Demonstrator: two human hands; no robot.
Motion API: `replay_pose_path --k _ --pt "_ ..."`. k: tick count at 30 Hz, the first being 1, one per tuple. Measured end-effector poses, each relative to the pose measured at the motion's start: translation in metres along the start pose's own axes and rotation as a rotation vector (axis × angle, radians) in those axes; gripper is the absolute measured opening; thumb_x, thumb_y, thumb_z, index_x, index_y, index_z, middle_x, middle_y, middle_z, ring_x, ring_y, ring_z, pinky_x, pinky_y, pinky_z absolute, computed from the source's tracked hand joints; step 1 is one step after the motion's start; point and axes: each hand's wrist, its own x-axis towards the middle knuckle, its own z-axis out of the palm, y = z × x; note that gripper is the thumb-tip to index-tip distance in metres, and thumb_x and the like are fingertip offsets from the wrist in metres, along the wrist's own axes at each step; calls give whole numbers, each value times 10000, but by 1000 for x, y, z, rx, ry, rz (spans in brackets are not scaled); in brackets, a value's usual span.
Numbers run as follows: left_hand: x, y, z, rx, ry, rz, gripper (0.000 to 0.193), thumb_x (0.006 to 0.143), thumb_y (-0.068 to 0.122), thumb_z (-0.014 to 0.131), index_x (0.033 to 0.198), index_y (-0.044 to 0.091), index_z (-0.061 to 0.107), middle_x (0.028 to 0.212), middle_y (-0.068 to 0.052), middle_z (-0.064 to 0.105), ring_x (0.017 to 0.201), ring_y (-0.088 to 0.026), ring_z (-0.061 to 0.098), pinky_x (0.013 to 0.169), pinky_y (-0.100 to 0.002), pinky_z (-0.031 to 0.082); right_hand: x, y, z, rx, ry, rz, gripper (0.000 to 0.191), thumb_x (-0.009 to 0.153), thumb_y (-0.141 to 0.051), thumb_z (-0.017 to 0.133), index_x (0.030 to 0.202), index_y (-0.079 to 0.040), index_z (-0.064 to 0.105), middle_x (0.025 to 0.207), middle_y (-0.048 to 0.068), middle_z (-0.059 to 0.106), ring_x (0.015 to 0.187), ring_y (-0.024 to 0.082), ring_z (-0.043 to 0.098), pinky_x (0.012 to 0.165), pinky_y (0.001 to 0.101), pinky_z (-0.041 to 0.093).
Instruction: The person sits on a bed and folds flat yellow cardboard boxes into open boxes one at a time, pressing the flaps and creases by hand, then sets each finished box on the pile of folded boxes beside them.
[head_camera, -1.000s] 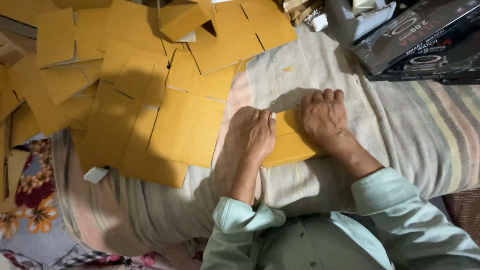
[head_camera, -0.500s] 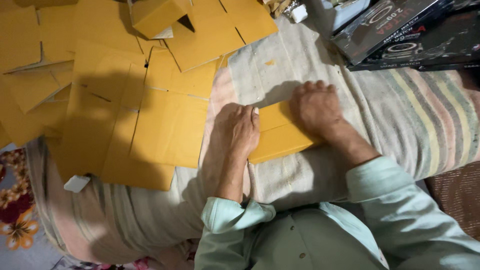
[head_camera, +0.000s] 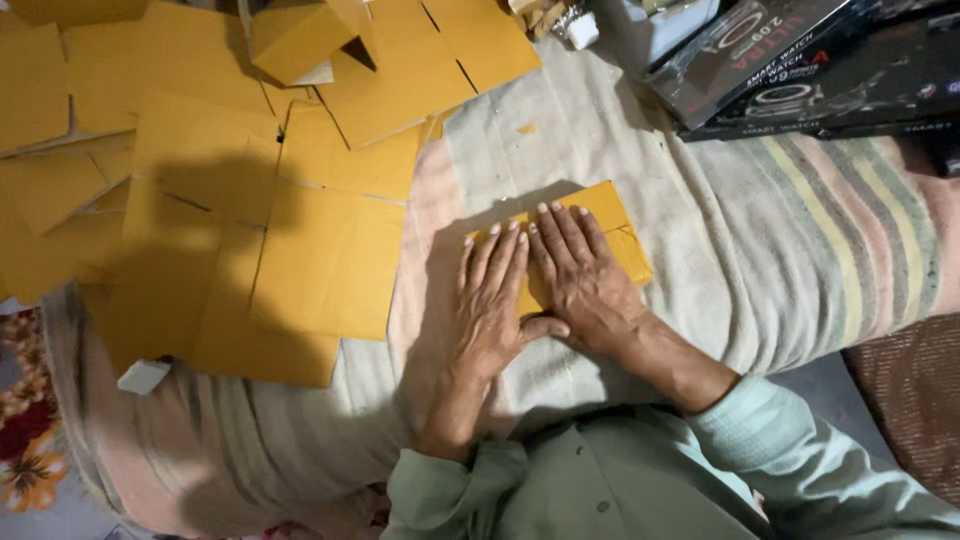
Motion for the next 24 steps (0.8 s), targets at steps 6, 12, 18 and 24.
replay_pose_path --k 6,12,18,24 --pt "-22 -12 -11 68 -71 -57 996 814 546 740 1556 -14 382 1651 -182 366 1572 -331 260 1292 -534 178 -21 41 2 236 118 32 1131 696 -634 673 1526 68 357 1617 248 324 1528 376 227 1243 519 135" --pt "-20 -4 -18 151 -81 -176 732 921 446 710 1459 6 480 1592 -142 422 1520 -309 347 1276 -567 220 -33 57 -1 210 218 141 1004 846 -686 613 1456 88 423 1538 270 409 1488 435 291 1205 571 176" --pt "45 19 9 266 -141 -661 424 1050 456 554 1228 79 635 1323 -147 591 1304 -365 540 1180 -518 385 17 26 -4 157 131 392 766 939 -641 574 1287 42 583 1251 258 568 1172 424 544 978 535 455" --pt "43 11 22 179 237 -546 576 950 439 613 1314 -5 574 1228 -243 554 1091 -447 575 865 -510 503 17 28 10 242 214 490 581 964 -438 579 1423 -83 603 1209 278 589 1042 431 575 819 544 508"
